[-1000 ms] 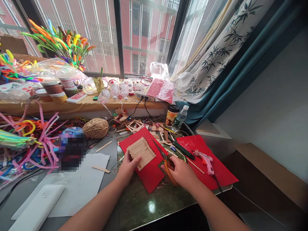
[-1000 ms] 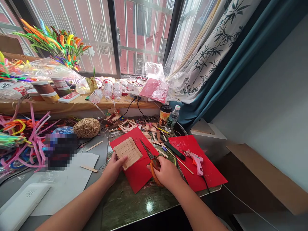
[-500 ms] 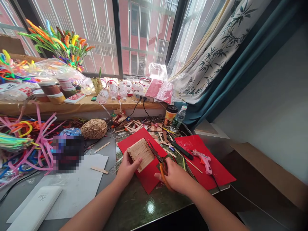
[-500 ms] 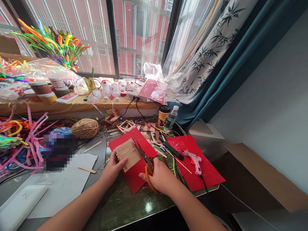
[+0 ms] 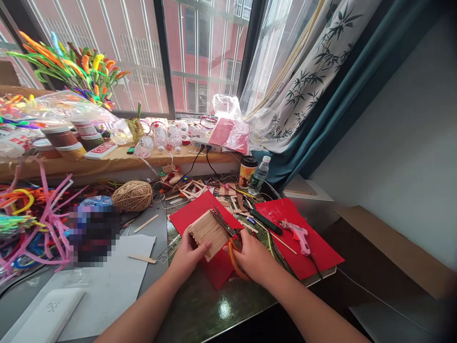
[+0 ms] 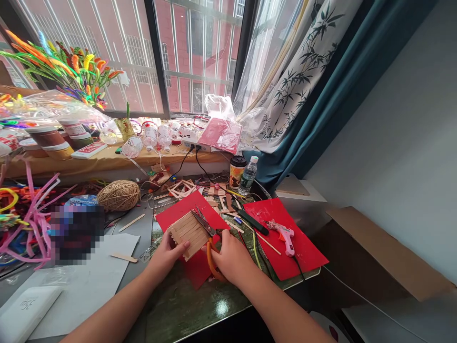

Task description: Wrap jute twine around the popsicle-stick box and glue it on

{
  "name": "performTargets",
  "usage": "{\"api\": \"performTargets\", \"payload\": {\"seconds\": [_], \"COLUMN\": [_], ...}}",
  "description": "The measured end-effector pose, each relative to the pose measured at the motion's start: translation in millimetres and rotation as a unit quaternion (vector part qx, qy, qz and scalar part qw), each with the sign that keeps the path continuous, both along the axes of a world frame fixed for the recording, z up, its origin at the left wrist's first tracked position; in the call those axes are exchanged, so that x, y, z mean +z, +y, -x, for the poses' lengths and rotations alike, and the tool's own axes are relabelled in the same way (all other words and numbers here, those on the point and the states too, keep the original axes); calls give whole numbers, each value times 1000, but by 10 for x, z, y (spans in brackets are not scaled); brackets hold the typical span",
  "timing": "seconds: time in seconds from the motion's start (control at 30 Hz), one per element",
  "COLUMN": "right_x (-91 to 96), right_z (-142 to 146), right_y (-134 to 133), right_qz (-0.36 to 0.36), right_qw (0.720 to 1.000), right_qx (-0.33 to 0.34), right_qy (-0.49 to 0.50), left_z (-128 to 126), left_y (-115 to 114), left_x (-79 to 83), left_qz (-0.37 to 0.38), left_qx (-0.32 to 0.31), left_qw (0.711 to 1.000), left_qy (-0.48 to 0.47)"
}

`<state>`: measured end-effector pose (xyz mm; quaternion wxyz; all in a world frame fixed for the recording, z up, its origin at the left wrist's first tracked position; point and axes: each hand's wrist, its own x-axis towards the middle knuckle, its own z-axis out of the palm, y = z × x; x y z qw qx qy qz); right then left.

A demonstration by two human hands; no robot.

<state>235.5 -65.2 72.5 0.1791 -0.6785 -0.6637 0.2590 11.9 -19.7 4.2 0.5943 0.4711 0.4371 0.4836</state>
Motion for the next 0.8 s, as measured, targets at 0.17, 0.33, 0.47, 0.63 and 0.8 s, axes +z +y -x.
{"api": "performTargets", "payload": {"seconds": [0.17, 0.33, 0.47, 0.63, 0.8], "right_x": [-44, -59, -40, -36, -77], "right_z": [-44, -57, -56, -58, -76], "right_y": [0, 14, 31, 35, 42], "right_qz": [13, 10, 8, -8, -35], "right_qw": [1000, 1000, 999, 997, 994], "right_qx": [2, 3, 1, 4, 2], "right_qy": [-6, -20, -41, -73, -103], "left_z": [22, 26, 22, 24, 23], "left_y": [-9, -7, -3, -5, -4], "left_x": [-18, -24, -4, 42, 57], "left_qz": [15, 26, 35, 61, 81], "left_qx": [-23, -24, -21, -14, -15], "left_qw": [1000, 999, 999, 997, 995], "left_qy": [8, 6, -9, -43, -58]}}
